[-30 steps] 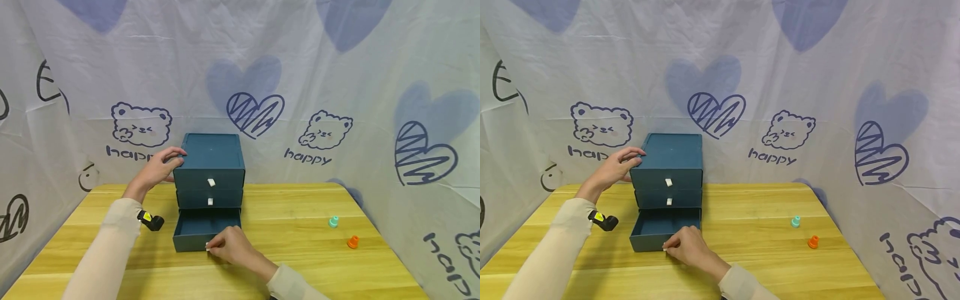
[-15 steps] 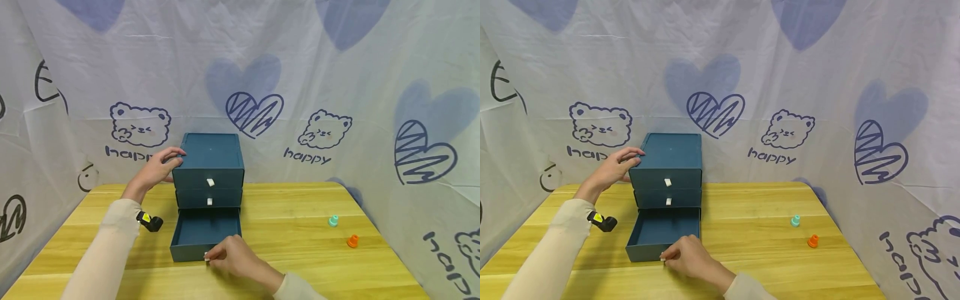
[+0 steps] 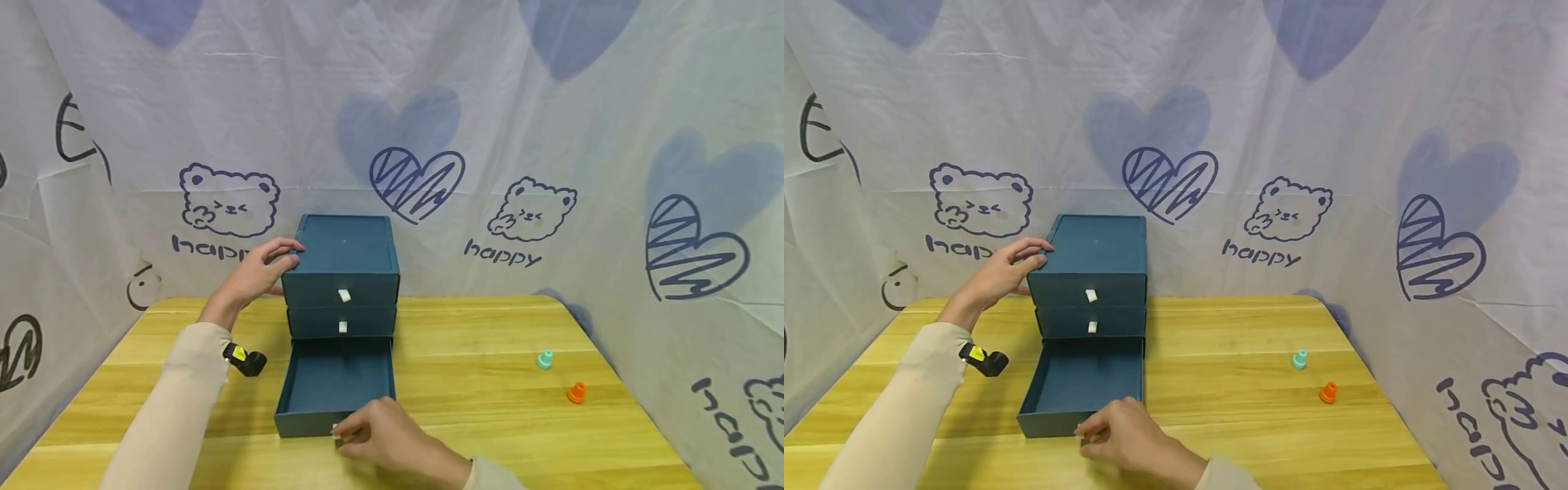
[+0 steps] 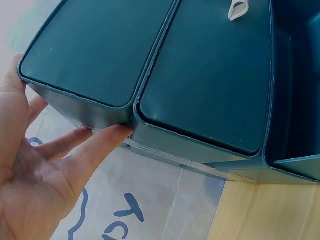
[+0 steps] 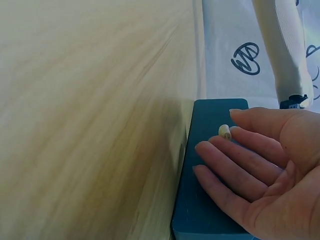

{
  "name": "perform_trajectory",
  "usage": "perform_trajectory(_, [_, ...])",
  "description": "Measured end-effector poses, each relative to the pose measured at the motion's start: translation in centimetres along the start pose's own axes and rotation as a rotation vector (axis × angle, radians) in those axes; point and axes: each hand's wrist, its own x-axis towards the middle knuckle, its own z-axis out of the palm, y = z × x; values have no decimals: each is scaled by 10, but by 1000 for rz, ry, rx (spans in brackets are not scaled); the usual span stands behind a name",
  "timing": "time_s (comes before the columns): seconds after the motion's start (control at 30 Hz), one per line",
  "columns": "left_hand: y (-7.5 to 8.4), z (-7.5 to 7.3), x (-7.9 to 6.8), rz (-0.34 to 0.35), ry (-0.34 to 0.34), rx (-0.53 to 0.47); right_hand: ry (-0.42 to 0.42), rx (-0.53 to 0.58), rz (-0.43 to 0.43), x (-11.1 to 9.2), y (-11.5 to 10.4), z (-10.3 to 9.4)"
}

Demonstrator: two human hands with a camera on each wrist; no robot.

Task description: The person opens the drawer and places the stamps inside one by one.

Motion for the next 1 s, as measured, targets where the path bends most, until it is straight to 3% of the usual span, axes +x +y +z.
perform_trajectory(0.53, [-1, -2, -1, -19, 2, -19, -93, -34, -20, -6, -2, -4])
perform_trajectory(0.73, [-2, 0, -1, -31, 2, -47, -151, -43, -15, -8, -12, -26])
perform_trajectory(1.0, [-2, 3, -2, -43, -1, -51, -96, -83, -33, -13, -21, -66])
